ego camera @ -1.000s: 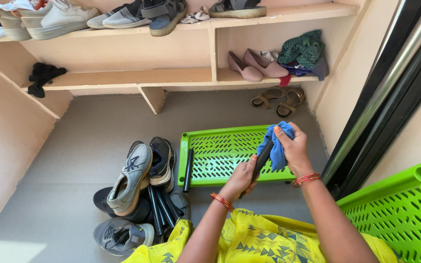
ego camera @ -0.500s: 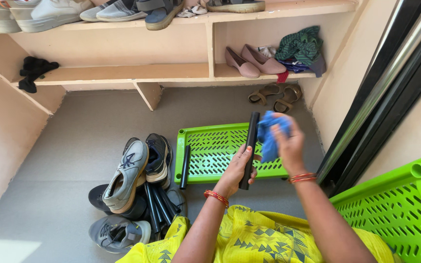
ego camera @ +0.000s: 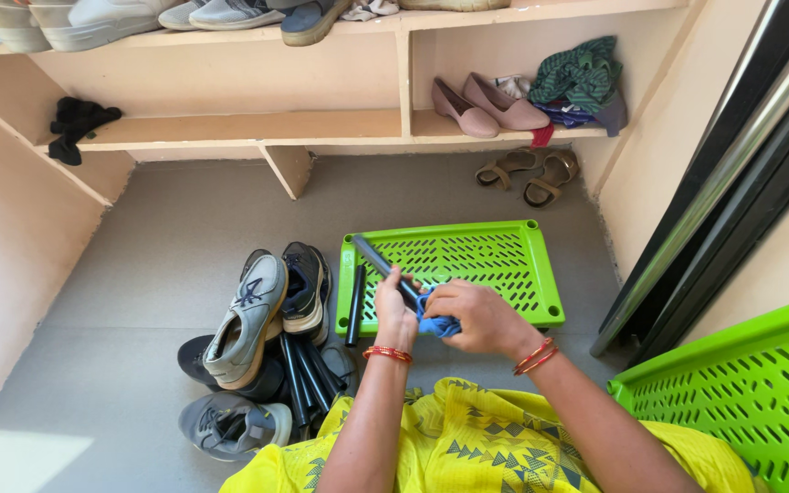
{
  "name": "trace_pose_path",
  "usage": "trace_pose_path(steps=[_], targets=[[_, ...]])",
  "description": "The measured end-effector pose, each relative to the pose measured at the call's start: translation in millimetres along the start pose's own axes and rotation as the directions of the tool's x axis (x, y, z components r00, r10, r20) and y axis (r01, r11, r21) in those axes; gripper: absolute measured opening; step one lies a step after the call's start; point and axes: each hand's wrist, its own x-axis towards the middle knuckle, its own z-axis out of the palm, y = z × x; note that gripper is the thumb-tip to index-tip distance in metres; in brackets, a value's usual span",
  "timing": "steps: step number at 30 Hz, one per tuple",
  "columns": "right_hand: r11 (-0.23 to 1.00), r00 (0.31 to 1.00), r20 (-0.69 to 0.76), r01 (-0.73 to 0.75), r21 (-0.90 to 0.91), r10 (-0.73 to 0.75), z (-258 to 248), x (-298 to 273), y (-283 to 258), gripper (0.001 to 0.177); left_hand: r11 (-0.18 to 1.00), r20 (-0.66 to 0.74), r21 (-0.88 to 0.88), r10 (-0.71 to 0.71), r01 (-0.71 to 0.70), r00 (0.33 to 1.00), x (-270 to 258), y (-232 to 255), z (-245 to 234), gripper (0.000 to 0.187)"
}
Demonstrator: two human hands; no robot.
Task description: The person sits on the floor and wipes black metal legs with a blue cloth. They then insert the legs into the corners of a green plastic stool base and press them into place. The person continues to wipe additional metal legs and places them on the stool.
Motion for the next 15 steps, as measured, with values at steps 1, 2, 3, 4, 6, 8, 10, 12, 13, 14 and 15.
trace_pose_path(steps=[1, 2, 3, 4, 6, 8, 10, 12, 13, 14, 15], targets=[[1.0, 0.994, -0.106, -0.018, 0.014, 0.019, 0.7, -1.3, 1.5, 0.037, 0.99, -0.011, -0.135, -0.037, 0.035, 0.999, 4.5, 3.6, -3.7, 0.017], [0.999, 0.977, -0.21, -0.034, 0.03, 0.04, 1.0, -2.4, 2.7, 0.04, 0.961, -0.017, -0.269, -0.075, 0.068, 0.997, 7.3, 6.6, -6.5, 0.019], [0.998, 0.948, -0.313, -0.047, 0.046, 0.059, 1.1, -2.1, 3.4, 0.043, 0.913, -0.014, -0.397, -0.111, 0.096, 0.994, 9.8, 10.0, -6.5, 0.021], [0.992, 0.911, -0.4, -0.067, 0.106, 0.105, 1.2, -2.2, 3.0, 0.043, 0.909, -0.033, -0.409, -0.1, 0.078, 0.994, 10.6, 11.8, -5.6, 0.02], [0.968, 0.809, -0.55, -0.091, 0.232, 0.208, 3.3, -2.4, -1.2, 0.044, 0.902, -0.071, -0.43, -0.08, 0.042, 0.994, 9.1, 12.5, -3.0, 0.019], [0.979, 0.891, -0.438, -0.028, 0.203, 0.116, 7.5, -1.6, -8.0, 0.05, 0.894, -0.099, -0.446, -0.098, 0.044, 0.99, 7.9, 9.9, 1.1, 0.02], [0.986, 0.932, -0.352, -0.034, 0.165, 0.091, 14.8, -0.7, -16.2, 0.056, 0.881, -0.066, -0.469, -0.101, 0.058, 0.993, 6.6, 6.6, 3.7, 0.024], [0.988, 0.944, -0.302, -0.107, 0.111, 0.136, 24.8, 0.2, -23.0, 0.062, 0.864, 0.025, -0.497, -0.082, 0.083, 0.996, 4.8, 6.7, 3.1, 0.032], [0.985, 0.949, -0.268, -0.146, 0.094, 0.166, 26.8, 0.0, -22.3, 0.063, 0.858, 0.054, -0.509, -0.052, 0.073, 0.997, 3.1, 7.7, 3.2, 0.034], [0.98, 0.952, -0.234, -0.184, 0.076, 0.197, 29.0, -0.8, -20.7, 0.064, 0.851, 0.084, -0.522, -0.022, 0.063, 0.996, 0.4, 9.7, 3.6, 0.035], [0.974, 0.953, -0.2, -0.222, 0.056, 0.228, 31.2, -2.4, -17.8, 0.065, 0.843, 0.112, -0.535, 0.007, 0.055, 0.994, -3.9, 11.7, 5.1, 0.037]])
